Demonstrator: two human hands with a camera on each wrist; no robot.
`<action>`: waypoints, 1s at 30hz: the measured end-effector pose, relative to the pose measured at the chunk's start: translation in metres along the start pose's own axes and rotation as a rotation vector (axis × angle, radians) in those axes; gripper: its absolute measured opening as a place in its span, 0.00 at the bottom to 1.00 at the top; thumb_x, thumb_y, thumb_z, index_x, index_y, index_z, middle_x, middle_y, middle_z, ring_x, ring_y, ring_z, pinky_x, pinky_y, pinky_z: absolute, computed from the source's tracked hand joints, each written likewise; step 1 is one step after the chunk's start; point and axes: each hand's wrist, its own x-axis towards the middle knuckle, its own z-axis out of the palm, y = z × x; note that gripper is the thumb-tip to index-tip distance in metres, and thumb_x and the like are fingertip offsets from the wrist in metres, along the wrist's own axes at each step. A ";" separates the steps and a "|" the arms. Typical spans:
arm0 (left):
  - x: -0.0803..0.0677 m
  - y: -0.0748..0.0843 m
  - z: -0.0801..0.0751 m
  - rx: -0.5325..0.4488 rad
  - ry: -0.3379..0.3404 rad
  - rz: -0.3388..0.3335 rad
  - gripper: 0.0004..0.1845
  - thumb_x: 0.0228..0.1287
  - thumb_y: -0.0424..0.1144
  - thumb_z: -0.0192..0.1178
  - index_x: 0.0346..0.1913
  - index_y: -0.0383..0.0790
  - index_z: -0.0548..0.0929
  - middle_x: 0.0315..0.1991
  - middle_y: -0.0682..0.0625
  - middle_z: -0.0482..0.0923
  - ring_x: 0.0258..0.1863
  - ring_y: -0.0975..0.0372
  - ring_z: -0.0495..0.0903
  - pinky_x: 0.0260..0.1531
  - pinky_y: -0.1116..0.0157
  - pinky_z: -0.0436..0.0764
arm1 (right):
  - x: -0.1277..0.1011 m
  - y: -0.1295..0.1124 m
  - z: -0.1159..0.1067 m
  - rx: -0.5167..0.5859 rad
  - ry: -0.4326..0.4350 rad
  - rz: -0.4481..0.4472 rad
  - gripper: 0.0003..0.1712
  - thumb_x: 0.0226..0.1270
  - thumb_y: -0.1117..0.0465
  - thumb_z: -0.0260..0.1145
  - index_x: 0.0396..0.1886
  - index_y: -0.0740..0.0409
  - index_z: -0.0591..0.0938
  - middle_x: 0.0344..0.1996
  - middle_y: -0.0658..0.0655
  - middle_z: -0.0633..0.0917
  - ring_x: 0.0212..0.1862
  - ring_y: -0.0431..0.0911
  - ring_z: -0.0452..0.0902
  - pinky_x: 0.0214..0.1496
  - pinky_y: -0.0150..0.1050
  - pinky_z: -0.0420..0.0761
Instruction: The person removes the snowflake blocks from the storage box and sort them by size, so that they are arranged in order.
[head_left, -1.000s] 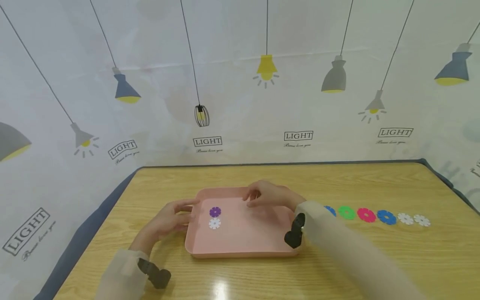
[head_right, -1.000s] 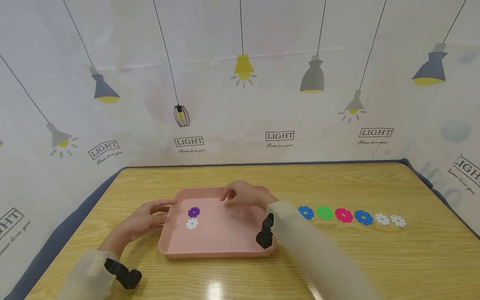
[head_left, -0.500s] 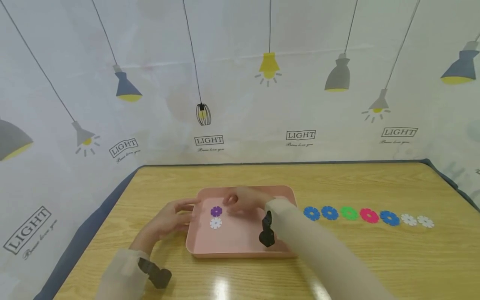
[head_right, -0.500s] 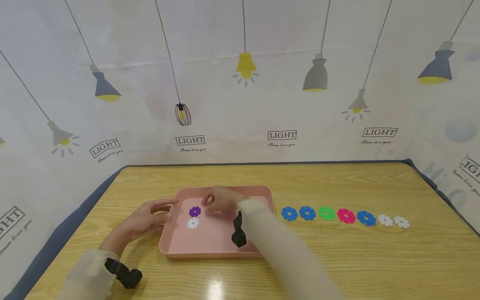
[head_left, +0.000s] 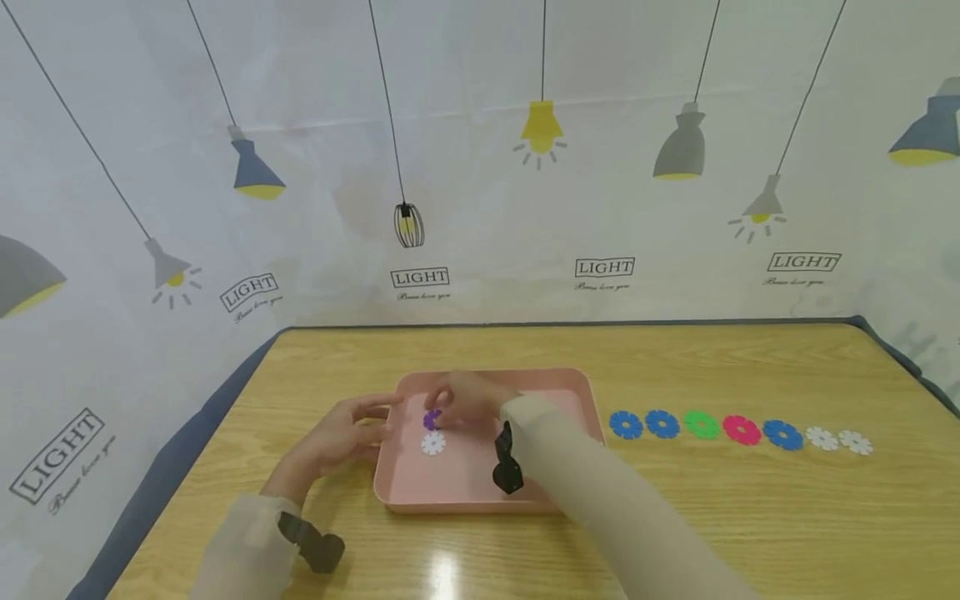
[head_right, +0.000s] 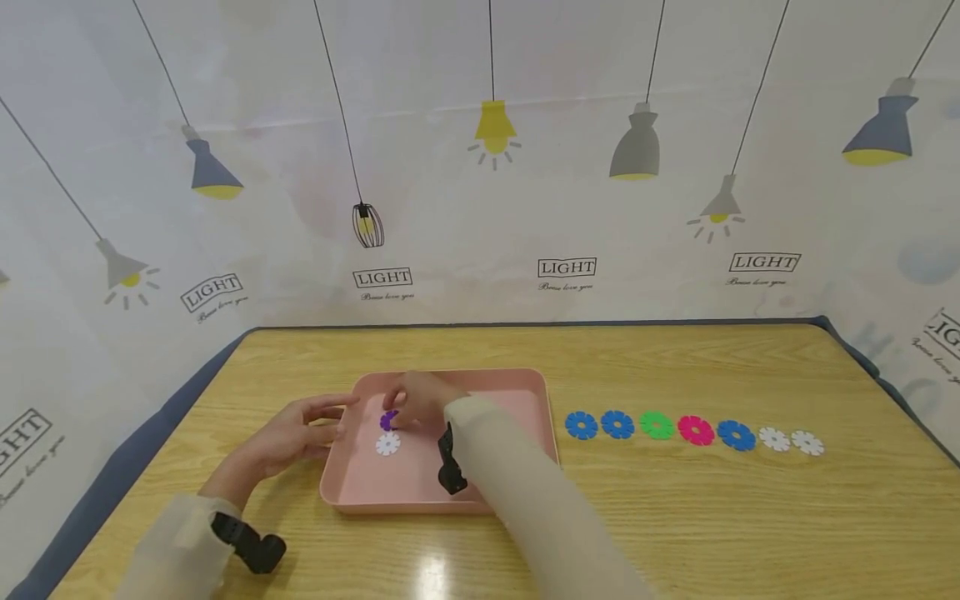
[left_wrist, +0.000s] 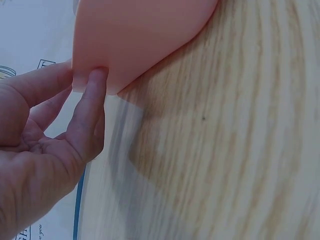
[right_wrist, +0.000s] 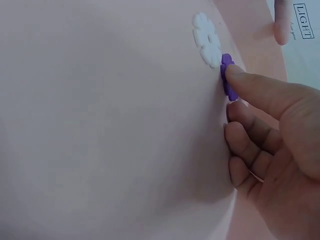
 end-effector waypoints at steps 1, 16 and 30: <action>0.000 0.001 0.000 0.006 0.006 -0.004 0.27 0.64 0.28 0.53 0.66 0.34 0.63 0.61 0.31 0.60 0.50 0.48 0.73 0.45 0.55 0.78 | -0.002 -0.007 0.000 0.001 0.009 0.006 0.13 0.55 0.59 0.69 0.42 0.50 0.83 0.46 0.52 0.80 0.50 0.45 0.72 0.52 0.40 0.73; 0.000 0.004 0.001 0.022 0.028 -0.023 0.27 0.64 0.29 0.53 0.66 0.36 0.63 0.62 0.32 0.59 0.52 0.48 0.73 0.44 0.55 0.78 | -0.009 -0.034 -0.005 -0.230 0.072 0.055 0.10 0.50 0.63 0.73 0.34 0.55 0.85 0.32 0.50 0.81 0.36 0.42 0.74 0.41 0.34 0.75; 0.001 0.002 0.003 0.007 0.008 -0.005 0.27 0.64 0.27 0.52 0.66 0.33 0.62 0.61 0.31 0.59 0.51 0.48 0.73 0.44 0.55 0.78 | -0.016 -0.035 -0.011 -0.332 0.077 0.013 0.08 0.47 0.66 0.74 0.26 0.54 0.82 0.26 0.47 0.79 0.30 0.41 0.73 0.33 0.32 0.75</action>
